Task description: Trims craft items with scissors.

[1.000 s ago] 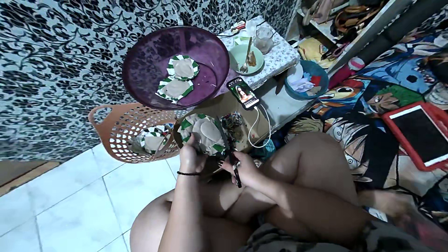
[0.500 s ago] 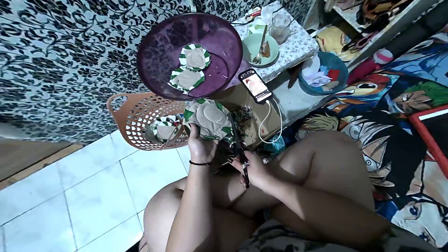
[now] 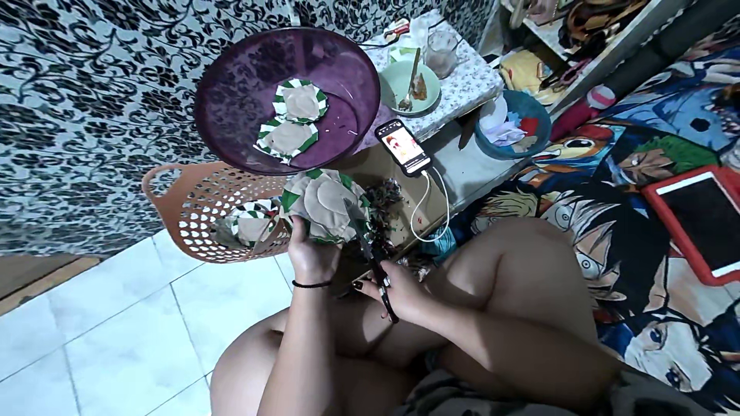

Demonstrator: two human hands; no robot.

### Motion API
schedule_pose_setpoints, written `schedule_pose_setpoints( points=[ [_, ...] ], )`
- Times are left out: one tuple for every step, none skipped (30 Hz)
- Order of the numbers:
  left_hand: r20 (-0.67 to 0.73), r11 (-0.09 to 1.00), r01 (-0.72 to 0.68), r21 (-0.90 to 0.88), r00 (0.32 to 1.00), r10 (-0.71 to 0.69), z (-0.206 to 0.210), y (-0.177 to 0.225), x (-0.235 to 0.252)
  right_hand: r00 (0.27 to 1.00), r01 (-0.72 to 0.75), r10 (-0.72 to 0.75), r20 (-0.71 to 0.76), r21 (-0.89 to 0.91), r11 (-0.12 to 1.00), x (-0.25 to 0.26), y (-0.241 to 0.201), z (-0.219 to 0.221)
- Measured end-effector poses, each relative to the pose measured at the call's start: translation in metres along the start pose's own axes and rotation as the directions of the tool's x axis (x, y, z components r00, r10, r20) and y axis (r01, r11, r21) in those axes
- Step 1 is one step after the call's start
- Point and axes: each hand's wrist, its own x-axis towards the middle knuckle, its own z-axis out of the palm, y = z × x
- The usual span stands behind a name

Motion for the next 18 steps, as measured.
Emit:
schedule_pose_setpoints(
  points=[
    [-0.004,1.000,-0.001,0.000,1.000,0.001,0.001,0.000,0.000,1.000,-0.005,0.005,-0.006,0.015,1.000,0.000,0.000,0.000],
    [-0.006,1.000,-0.003,0.002,1.000,0.003,0.001,0.001,0.000,1.000,-0.007,0.007,-0.010,0.028,1.000,0.001,0.000,0.000],
    [-0.006,1.000,-0.006,0.007,1.000,0.006,0.002,0.000,0.000,1.000,-0.011,0.012,-0.011,0.036,0.999,0.001,0.000,0.000],
    [-0.010,1.000,-0.008,0.020,1.000,0.008,0.001,-0.001,0.001,1.000,-0.020,0.021,-0.008,0.045,0.999,0.002,0.000,0.000],
    [-0.019,0.999,-0.009,0.032,1.000,0.010,0.000,-0.001,0.001,1.000,-0.027,0.027,-0.002,0.051,0.998,0.001,0.000,0.001],
    [-0.020,0.999,-0.009,0.034,1.000,0.010,-0.001,-0.002,0.001,1.000,-0.030,0.030,0.003,0.055,0.998,0.001,0.000,0.001],
    [-0.018,0.999,-0.011,0.035,1.000,0.012,-0.002,-0.002,0.002,0.999,-0.031,0.030,0.010,0.058,0.998,0.001,0.000,0.001],
    [-0.013,0.999,-0.015,0.038,1.000,0.015,-0.002,-0.001,0.003,0.999,-0.029,0.028,0.017,0.059,0.998,0.001,0.000,0.001],
    [-0.005,0.998,-0.018,0.053,1.000,0.018,0.000,-0.001,0.002,1.000,-0.024,0.023,0.022,0.063,0.998,0.001,0.000,0.001],
    [-0.003,0.997,-0.020,0.080,1.000,0.021,0.002,0.000,0.002,0.999,-0.023,0.022,0.028,0.068,0.997,0.001,-0.001,0.000],
    [-0.001,0.994,-0.019,0.112,1.000,0.019,0.004,0.000,0.001,0.999,-0.020,0.017,0.032,0.073,0.997,0.000,-0.001,0.000],
    [0.010,0.990,-0.016,0.139,1.000,0.015,0.004,0.000,0.000,0.999,-0.015,0.013,0.033,0.076,0.997,0.000,-0.001,-0.001],
    [0.016,0.986,-0.013,0.165,1.000,0.010,0.003,-0.002,-0.001,0.999,-0.011,0.009,0.033,0.078,0.997,0.000,-0.001,-0.001],
    [0.011,0.981,-0.007,0.193,1.000,0.005,0.002,-0.004,-0.001,0.999,-0.008,0.006,0.035,0.078,0.997,0.000,-0.001,-0.002],
    [-0.002,0.975,-0.002,0.221,1.000,0.003,0.001,-0.007,0.000,0.999,-0.004,0.001,0.037,0.081,0.997,0.000,-0.001,-0.003],
    [-0.010,0.970,0.003,0.245,1.000,-0.001,0.000,-0.009,0.001,0.999,0.002,-0.006,0.040,0.086,0.996,0.000,-0.001,-0.003],
    [-0.024,0.968,0.015,0.249,1.000,-0.010,0.000,-0.012,0.002,0.999,0.012,-0.016,0.043,0.092,0.996,0.000,0.000,-0.004],
    [-0.039,0.971,0.040,0.237,0.999,-0.032,0.001,-0.013,0.002,0.998,0.031,-0.035,0.042,0.101,0.994,0.000,0.000,-0.004]
  ],
)
